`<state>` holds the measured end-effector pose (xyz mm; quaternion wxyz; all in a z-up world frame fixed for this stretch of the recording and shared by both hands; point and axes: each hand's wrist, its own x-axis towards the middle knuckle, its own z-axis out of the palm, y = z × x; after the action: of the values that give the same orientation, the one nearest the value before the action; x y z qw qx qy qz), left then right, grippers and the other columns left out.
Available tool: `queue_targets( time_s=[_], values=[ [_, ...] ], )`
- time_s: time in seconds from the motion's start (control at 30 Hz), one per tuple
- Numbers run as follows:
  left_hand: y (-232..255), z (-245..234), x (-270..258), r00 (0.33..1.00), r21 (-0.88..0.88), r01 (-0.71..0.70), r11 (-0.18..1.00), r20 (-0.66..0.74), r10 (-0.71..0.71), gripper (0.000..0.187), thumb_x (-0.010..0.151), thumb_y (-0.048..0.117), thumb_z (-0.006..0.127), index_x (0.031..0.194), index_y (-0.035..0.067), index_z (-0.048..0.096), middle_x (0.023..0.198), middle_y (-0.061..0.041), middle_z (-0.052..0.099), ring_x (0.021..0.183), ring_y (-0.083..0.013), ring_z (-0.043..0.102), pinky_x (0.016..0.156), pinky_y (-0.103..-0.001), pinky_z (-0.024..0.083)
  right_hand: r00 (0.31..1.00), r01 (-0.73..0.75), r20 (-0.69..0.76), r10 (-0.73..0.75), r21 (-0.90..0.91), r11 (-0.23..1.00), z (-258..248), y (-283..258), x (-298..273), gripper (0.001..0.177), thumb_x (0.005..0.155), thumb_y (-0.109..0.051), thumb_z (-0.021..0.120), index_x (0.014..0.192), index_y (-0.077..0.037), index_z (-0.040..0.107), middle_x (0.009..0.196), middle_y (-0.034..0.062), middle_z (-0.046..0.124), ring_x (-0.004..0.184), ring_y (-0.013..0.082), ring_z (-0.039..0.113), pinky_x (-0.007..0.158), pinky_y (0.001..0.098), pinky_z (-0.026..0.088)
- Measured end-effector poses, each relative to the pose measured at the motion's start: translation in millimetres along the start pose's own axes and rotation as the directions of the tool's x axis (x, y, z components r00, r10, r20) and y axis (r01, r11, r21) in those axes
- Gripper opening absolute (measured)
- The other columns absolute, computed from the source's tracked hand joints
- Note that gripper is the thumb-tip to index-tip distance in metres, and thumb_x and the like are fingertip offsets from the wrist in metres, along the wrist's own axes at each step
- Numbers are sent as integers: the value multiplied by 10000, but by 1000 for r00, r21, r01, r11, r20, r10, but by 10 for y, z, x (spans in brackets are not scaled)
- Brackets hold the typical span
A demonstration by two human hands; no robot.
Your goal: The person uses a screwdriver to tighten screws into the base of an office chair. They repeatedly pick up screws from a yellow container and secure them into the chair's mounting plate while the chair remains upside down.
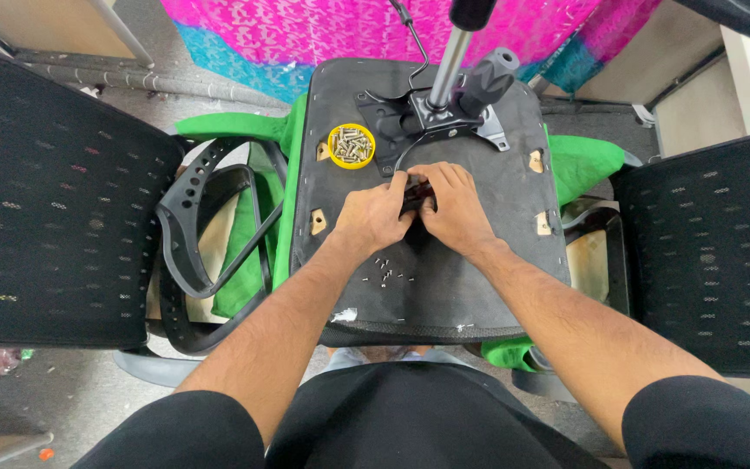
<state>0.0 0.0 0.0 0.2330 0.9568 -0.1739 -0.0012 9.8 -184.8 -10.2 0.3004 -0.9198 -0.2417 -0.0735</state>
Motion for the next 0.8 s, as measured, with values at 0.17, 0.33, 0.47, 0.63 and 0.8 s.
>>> queue_targets(
  time_s=[0.17,0.33,0.47,0.63,0.8],
  values=[
    [-195,255,105,989,-30,112,993,-96,-114,271,917,240,594,1087,38,530,922,-219,729,846,-452,697,766,-563,541,991,78,-120,-65,102,992,-17,-15,134,647,755,65,591,1386,-60,525,1350,143,572,1332,342,499,1172,459,359],
    [-244,142,126,931,-151,289,945,-187,-314,282,892,229,607,1090,42,535,943,-235,725,847,-468,689,773,-570,534,952,9,-298,64,238,971,88,113,422,639,913,-7,633,1504,-4,392,1477,199,466,1397,367,464,1199,451,368],
    [-287,-123,223,862,-176,426,888,-220,-457,371,903,281,630,1174,66,496,953,-231,730,869,-461,697,777,-561,538,952,-3,-287,105,337,942,180,316,678,805,992,-74,674,1599,50,159,1603,269,288,1466,393,349,1212,466,284],
    [-344,-346,251,768,-284,538,794,-222,-600,501,906,383,691,1266,115,466,1001,-197,748,924,-429,714,819,-522,538,925,-85,-320,203,347,934,360,410,875,873,982,-113,710,1599,63,119,1584,268,238,1478,382,300,1223,453,281],
    [-391,-445,192,774,-278,533,799,-221,-594,814,779,442,817,1405,136,396,1005,-169,755,975,-392,717,822,-492,539,861,-213,-354,365,401,891,416,453,1097,810,900,-133,751,1528,38,268,1432,228,379,1330,338,431,1136,420,381]
  ],
)
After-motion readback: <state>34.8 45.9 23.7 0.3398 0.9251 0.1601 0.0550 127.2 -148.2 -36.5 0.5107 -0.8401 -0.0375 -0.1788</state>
